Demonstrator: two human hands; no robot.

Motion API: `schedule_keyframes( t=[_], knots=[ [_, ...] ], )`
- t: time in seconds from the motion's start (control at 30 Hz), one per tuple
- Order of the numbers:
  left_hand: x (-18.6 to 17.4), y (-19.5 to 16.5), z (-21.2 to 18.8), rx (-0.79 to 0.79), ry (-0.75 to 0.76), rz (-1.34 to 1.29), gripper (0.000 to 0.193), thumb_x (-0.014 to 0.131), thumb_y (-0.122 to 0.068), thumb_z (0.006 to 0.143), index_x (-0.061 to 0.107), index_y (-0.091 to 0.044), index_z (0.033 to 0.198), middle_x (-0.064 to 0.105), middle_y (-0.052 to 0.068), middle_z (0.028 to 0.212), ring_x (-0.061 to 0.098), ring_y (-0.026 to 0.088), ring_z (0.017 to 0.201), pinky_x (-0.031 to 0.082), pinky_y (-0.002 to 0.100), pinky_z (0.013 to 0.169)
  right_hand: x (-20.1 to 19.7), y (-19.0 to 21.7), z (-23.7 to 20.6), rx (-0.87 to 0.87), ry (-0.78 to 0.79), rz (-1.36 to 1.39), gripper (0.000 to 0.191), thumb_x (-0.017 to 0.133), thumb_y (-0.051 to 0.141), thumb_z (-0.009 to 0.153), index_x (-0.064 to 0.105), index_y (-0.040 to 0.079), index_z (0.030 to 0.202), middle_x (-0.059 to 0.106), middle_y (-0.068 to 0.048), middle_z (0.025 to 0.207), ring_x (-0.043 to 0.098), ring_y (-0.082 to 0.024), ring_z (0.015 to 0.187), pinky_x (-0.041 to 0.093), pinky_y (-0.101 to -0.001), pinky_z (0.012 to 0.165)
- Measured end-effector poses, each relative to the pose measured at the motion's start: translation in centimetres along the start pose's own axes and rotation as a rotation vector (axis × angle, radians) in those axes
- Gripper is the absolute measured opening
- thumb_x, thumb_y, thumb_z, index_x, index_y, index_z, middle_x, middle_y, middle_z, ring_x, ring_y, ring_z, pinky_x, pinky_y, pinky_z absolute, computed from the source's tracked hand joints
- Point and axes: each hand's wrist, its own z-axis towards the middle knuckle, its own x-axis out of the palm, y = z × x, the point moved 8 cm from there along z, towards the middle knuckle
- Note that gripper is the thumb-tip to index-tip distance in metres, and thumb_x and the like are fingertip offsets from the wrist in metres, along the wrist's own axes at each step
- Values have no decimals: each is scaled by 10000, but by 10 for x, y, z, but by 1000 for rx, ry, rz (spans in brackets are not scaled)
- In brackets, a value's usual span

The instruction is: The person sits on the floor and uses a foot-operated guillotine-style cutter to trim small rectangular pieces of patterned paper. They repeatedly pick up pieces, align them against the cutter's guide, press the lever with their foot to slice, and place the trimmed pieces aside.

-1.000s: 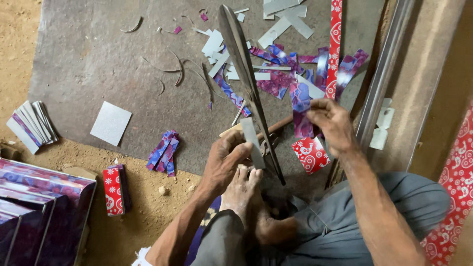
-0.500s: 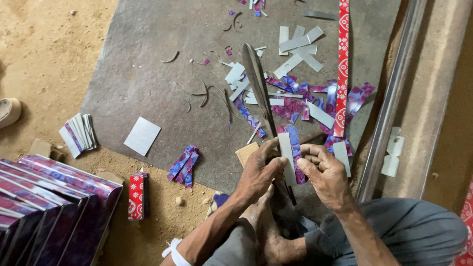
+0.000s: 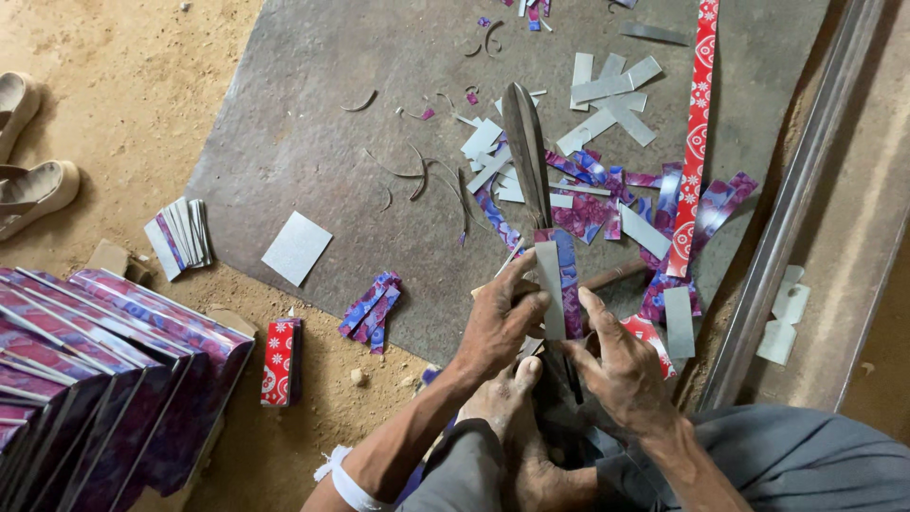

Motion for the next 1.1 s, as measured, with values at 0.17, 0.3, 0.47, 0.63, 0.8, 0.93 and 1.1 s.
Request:
schedule_keyframes(
  t=[0.17,0.3,0.47,0.63,0.8,0.93,1.1],
  knots=[
    [-61,-60,56,240,-174,383,642,523,-12,983,339,-96,1593,750,180,977,757,223,754,652,375,675,32,-41,-21,406,63,97,767,778,264,814,441,23,1459,691,-170,1102,722,-333,867,577,-413,753],
    [-120,-122,139,473,-238,319,699,523,32,999,253,-119,1626,752,137,1060,789,195,790,675,351,639,68,-68,-46,578,203,-1,549,755,288,854,576,50,1315,661,-204,1209,646,-390,1122,513,-453,943],
    [-143,-152,200,626,-239,360,580,600,-39,1079,346,-199,1575,792,121,973,829,179,785,679,359,633,103,-99,-78,867,290,137,429,624,354,962,654,115,1317,684,-190,1260,626,-374,1222,492,-453,1029],
    [-124,-102,180,479,-256,347,685,576,-62,1048,247,-201,1632,763,75,903,754,158,673,673,344,611,88,-82,-78,573,150,217,546,606,262,879,544,79,1389,628,-220,1279,596,-407,1210,473,-464,1008],
    [-92,-70,143,452,-214,315,703,569,-49,1040,231,-173,1643,730,68,869,760,147,750,669,345,660,89,-82,-84,458,154,268,563,595,270,922,492,32,1422,592,-240,1320,550,-416,1253,433,-480,1047],
    [-86,-61,142,375,-233,264,695,547,-37,1021,243,-170,1632,751,77,860,764,156,743,669,343,662,84,-79,-84,315,110,230,621,553,324,938,450,-13,1448,568,-251,1328,532,-401,1273,421,-481,1064],
    [-82,-63,142,465,-219,270,671,555,-39,1043,272,-170,1636,786,91,980,814,171,860,675,337,745,98,-102,-92,538,179,316,584,591,309,884,525,49,1403,624,-216,1284,600,-381,1213,461,-462,1023]
  ],
)
